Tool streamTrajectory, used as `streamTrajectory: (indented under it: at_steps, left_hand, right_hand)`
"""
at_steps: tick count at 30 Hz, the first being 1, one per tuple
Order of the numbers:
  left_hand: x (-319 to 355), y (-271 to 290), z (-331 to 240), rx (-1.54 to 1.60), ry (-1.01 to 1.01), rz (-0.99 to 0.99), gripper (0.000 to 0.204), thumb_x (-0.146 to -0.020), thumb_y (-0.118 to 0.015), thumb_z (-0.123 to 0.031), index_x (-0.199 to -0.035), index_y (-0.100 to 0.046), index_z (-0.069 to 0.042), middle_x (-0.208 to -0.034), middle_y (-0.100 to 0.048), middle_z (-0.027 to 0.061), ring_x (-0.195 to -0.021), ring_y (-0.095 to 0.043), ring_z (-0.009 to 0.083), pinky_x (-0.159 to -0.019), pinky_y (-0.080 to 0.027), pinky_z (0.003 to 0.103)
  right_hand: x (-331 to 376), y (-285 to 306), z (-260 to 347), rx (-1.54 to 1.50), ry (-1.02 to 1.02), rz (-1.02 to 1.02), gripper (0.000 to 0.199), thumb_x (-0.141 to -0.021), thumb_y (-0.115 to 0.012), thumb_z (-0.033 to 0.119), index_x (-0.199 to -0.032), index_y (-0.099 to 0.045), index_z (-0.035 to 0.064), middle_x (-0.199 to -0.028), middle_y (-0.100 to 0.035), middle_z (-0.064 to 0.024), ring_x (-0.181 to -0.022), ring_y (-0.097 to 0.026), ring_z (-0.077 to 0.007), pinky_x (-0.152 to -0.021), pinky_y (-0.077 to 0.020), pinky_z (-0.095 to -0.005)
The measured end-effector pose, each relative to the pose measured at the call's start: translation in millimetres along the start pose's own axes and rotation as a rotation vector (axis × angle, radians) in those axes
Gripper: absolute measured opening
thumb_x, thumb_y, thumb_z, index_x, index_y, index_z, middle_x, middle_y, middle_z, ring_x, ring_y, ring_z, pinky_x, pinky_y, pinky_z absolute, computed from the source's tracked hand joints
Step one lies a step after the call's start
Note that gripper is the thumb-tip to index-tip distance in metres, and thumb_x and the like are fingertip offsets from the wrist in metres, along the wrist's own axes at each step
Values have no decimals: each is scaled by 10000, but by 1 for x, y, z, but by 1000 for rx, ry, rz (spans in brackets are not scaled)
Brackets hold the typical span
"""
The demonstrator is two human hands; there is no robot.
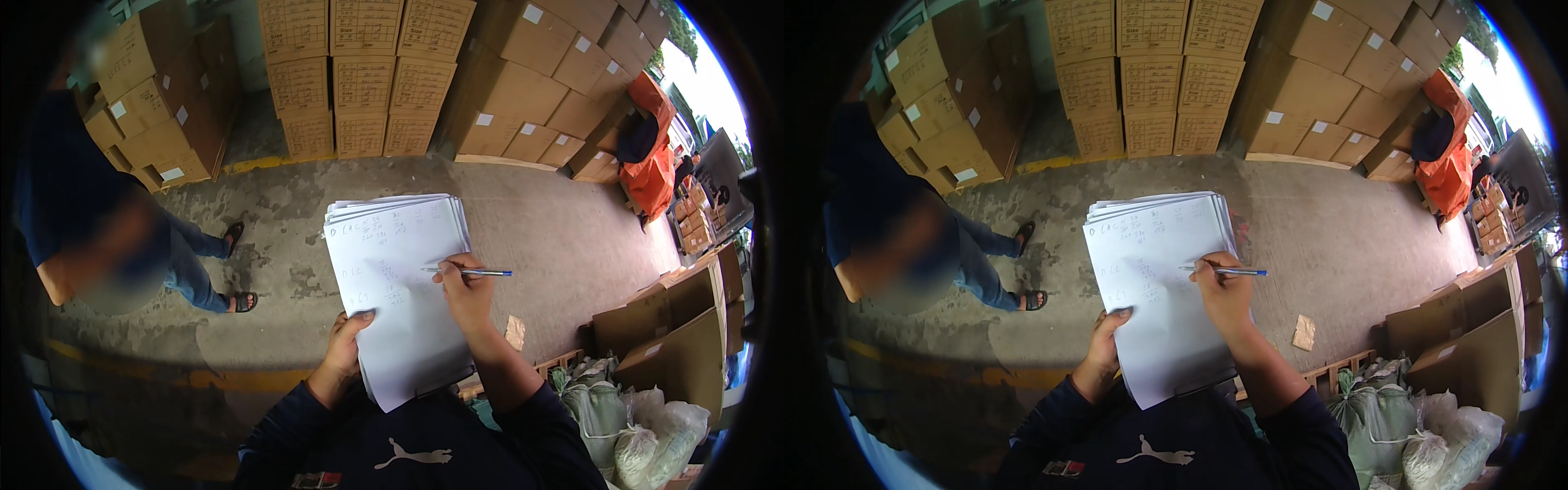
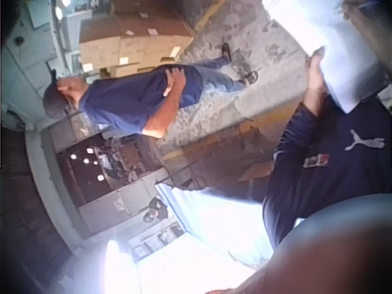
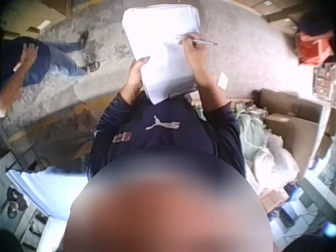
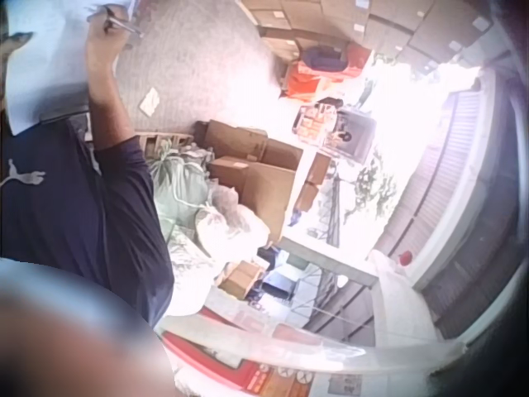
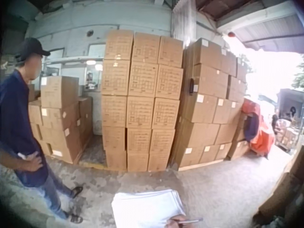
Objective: The person writes on a clipboard with a pen, then moves to a table to handle and sort multiple printed forms. They flip through the forms, place some on the table, and continue writing on the clipboard while standing in a warehouse area.
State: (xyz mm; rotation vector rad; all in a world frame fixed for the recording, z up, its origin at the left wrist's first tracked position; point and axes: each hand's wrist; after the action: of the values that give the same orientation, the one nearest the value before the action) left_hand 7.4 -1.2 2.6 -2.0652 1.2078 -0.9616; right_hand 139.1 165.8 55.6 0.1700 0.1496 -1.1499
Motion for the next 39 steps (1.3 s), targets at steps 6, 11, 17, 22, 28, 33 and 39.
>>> streamTrajectory:
  at_steps: [6,11,17,22,28,33,39]
  left_hand:
    - [-8,0,0,-8,-12,13,360,-888,-617,-183,-1172,-622,37,-1011,-700,140,-855,-695,221,-766,-573,341]
    - [-10,-1,-2,-16,-6,29,385,-881,-624,-194,-1187,-614,40,-1028,-695,144,-869,-695,228,-770,-573,348]
    - [-11,-1,-3,-46,-6,32,400,-880,-626,-211,-1182,-617,50,-1024,-697,152,-864,-693,229,-765,-571,350]
    - [-11,2,-1,-34,-16,27,381,-883,-607,-203,-1153,-627,64,-993,-703,153,-842,-695,228,-755,-570,346]
    - [-12,3,-1,-34,13,39,431,-853,-623,-219,-1189,-600,50,-1020,-689,159,-863,-690,241,-768,-577,361]
    - [-12,4,-1,-15,9,31,417,-860,-623,-205,-1184,-604,56,-1022,-692,163,-872,-695,241,-771,-579,361]
    - [-12,4,0,27,-16,53,388,-873,-622,-181,-1183,-612,53,-1036,-697,154,-880,-698,229,-774,-576,351]
  right_hand:
    - [-6,0,0,-3,-1,-1,52,-911,-592,31,-900,-626,-7,-710,-676,-96,-490,-487,-46,-447,-381,-213]
    - [-8,0,1,0,14,-15,51,-908,-596,31,-894,-625,-8,-703,-674,-96,-489,-486,-45,-448,-381,-213]
    - [-7,0,1,-12,7,-31,54,-909,-597,29,-879,-621,-10,-697,-668,-99,-481,-476,-47,-445,-376,-210]
    - [-5,1,4,-10,-16,-40,62,-923,-592,29,-885,-619,-12,-690,-661,-106,-478,-470,-48,-439,-365,-207]
    - [-1,8,14,-25,-40,-41,42,-910,-606,21,-914,-630,-15,-716,-677,-76,-533,-521,-48,-488,-400,-212]
    - [5,9,13,-23,52,-23,42,-920,-588,10,-919,-619,-18,-714,-667,-97,-558,-537,-61,-508,-414,-218]
    - [7,33,11,24,27,-78,51,-935,-568,18,-917,-604,-13,-707,-660,-112,-489,-468,-45,-448,-374,-209]
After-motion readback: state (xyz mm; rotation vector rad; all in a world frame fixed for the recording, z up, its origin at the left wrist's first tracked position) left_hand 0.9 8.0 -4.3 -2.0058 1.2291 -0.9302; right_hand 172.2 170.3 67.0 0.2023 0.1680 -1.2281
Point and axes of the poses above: each hand's wrist, its own x-axis away from the middle knuckle, its own y-axis out of the back of the hand, z = x × y
